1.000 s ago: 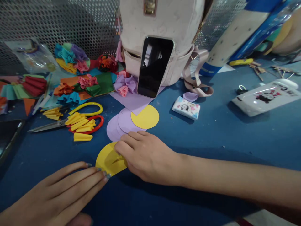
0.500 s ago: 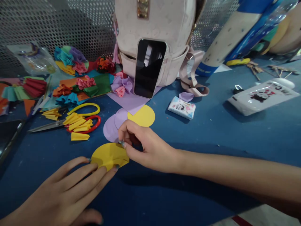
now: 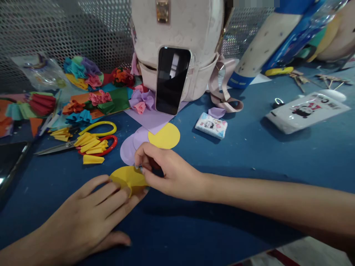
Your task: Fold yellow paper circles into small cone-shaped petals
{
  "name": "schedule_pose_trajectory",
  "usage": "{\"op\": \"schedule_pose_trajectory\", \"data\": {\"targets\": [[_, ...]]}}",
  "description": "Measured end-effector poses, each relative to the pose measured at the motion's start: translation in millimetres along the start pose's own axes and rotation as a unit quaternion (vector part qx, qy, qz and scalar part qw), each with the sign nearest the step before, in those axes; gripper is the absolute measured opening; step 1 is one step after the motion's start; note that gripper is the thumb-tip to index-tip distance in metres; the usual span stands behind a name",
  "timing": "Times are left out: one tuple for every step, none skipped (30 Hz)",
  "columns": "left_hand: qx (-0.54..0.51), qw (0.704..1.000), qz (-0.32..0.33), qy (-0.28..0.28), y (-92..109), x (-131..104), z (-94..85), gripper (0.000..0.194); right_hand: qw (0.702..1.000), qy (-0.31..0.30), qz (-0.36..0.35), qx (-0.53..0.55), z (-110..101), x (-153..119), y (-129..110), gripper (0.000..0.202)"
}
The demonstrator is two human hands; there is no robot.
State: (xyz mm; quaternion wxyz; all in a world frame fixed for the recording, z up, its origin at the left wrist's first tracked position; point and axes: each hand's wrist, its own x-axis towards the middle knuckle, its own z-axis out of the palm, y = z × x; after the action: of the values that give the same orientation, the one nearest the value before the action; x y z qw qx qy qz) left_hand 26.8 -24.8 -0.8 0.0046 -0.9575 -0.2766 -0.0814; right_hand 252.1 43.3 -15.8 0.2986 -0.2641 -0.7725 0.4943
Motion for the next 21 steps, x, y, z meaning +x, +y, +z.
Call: {"op": "schedule_pose_trajectory", "data": {"targets": [[0.001, 1.000, -0.001, -0.002, -0.3, 0.7, 0.4, 0.054, 1.000, -0.002, -0.003, 0.000, -0.2, -0.3, 0.1, 0.017], [0.000, 1.000, -0.003, -0.003, -0.8, 1.0, 0.7, 0.053, 1.000, -0.004, -0.005, -0.002, -0.5, -0.6, 0.1, 0.017], [-0.004, 1.000, -0.005, -0.001, -1.6, 1.0, 0.8, 0.052, 1.000, -0.006, -0.006, -0.005, -1.0, -1.1, -0.1, 0.017], [-0.014, 1.000, -0.009, 0.002, -2.6, 0.4, 0.6, 0.049, 1.000, -0.006, -0.006, -0.009, -1.5, -1.5, -0.4, 0.016], [-0.031, 0.999, -0.012, 0.006, -3.8, -0.8, 0.0, 0.044, 1.000, -0.005, -0.006, -0.015, -2.1, -1.9, -0.6, 0.016], [-0.058, 0.998, -0.018, 0.012, -5.3, -2.6, -0.9, 0.038, 1.000, -0.005, -0.006, -0.020, -2.6, -2.3, -0.8, 0.016], [-0.092, 0.995, -0.024, 0.020, -7.0, -5.0, -2.0, 0.034, 1.000, -0.006, -0.007, -0.026, -2.9, -2.6, -0.8, 0.017], [-0.126, 0.991, -0.035, 0.032, -8.9, -7.7, -3.2, 0.031, 0.999, -0.008, -0.009, -0.032, -2.9, -2.8, -0.6, 0.018], [-0.153, 0.986, -0.054, 0.049, -10.9, -10.7, -4.5, 0.030, 0.999, -0.013, -0.010, -0.039, -2.6, -3.0, -0.3, 0.019], [-0.166, 0.981, -0.076, 0.068, -13.1, -13.6, -5.5, 0.028, 0.998, -0.019, -0.011, -0.051, -1.9, -3.0, 0.2, 0.020], [-0.166, 0.977, -0.100, 0.086, -15.2, -16.3, -6.2, 0.027, 0.997, -0.029, -0.014, -0.066, -0.9, -3.1, 0.9, 0.020], [-0.157, 0.975, -0.122, 0.099, -17.2, -18.6, -6.6, 0.026, 0.995, -0.040, -0.021, -0.088, 0.3, -3.1, 1.5, 0.018], [-0.143, 0.974, -0.141, 0.104, -18.8, -20.4, -6.6, 0.023, 0.991, -0.051, -0.032, -0.117, 1.5, -3.1, 2.2, 0.015], [-0.131, 0.974, -0.154, 0.100, -20.0, -21.8, -6.3, 0.021, 0.986, -0.062, -0.047, -0.150, 2.7, -3.1, 2.8, 0.012], [-0.125, 0.975, -0.162, 0.088, -20.5, -22.8, -5.8, 0.018, 0.979, -0.071, -0.062, -0.183, 3.8, -3.2, 3.2, 0.012], [-0.126, 0.975, -0.167, 0.072, -20.4, -23.5, -5.2, 0.015, 0.971, -0.079, -0.075, -0.211, 4.6, -3.3, 3.6, 0.014], [-0.132, 0.975, -0.168, 0.054, -19.7, -24.0, -4.6, 0.013, 0.966, -0.084, -0.085, -0.231, 5.1, -3.3, 3.8, 0.017], [-0.140, 0.975, -0.167, 0.038, -18.7, -24.3, -4.0, 0.012, 0.962, -0.087, -0.090, -0.242, 5.3, -3.4, 4.0, 0.019], [-0.147, 0.975, -0.165, 0.028, -17.4, -24.5, -3.4, 0.011, 0.961, -0.090, -0.091, -0.246, 5.2, -3.4, 4.1, 0.020], [-0.151, 0.975, -0.162, 0.023, -16.1, -24.8, -3.0, 0.010, 0.961, -0.093, -0.091, -0.245, 5.0, -3.4, 4.2, 0.020], [-0.152, 0.975, -0.159, 0.020, -15.0, -25.0, -2.5, 0.009, 0.961, -0.095, -0.090, -0.243, 4.8, -3.4, 4.2, 0.019]]}}
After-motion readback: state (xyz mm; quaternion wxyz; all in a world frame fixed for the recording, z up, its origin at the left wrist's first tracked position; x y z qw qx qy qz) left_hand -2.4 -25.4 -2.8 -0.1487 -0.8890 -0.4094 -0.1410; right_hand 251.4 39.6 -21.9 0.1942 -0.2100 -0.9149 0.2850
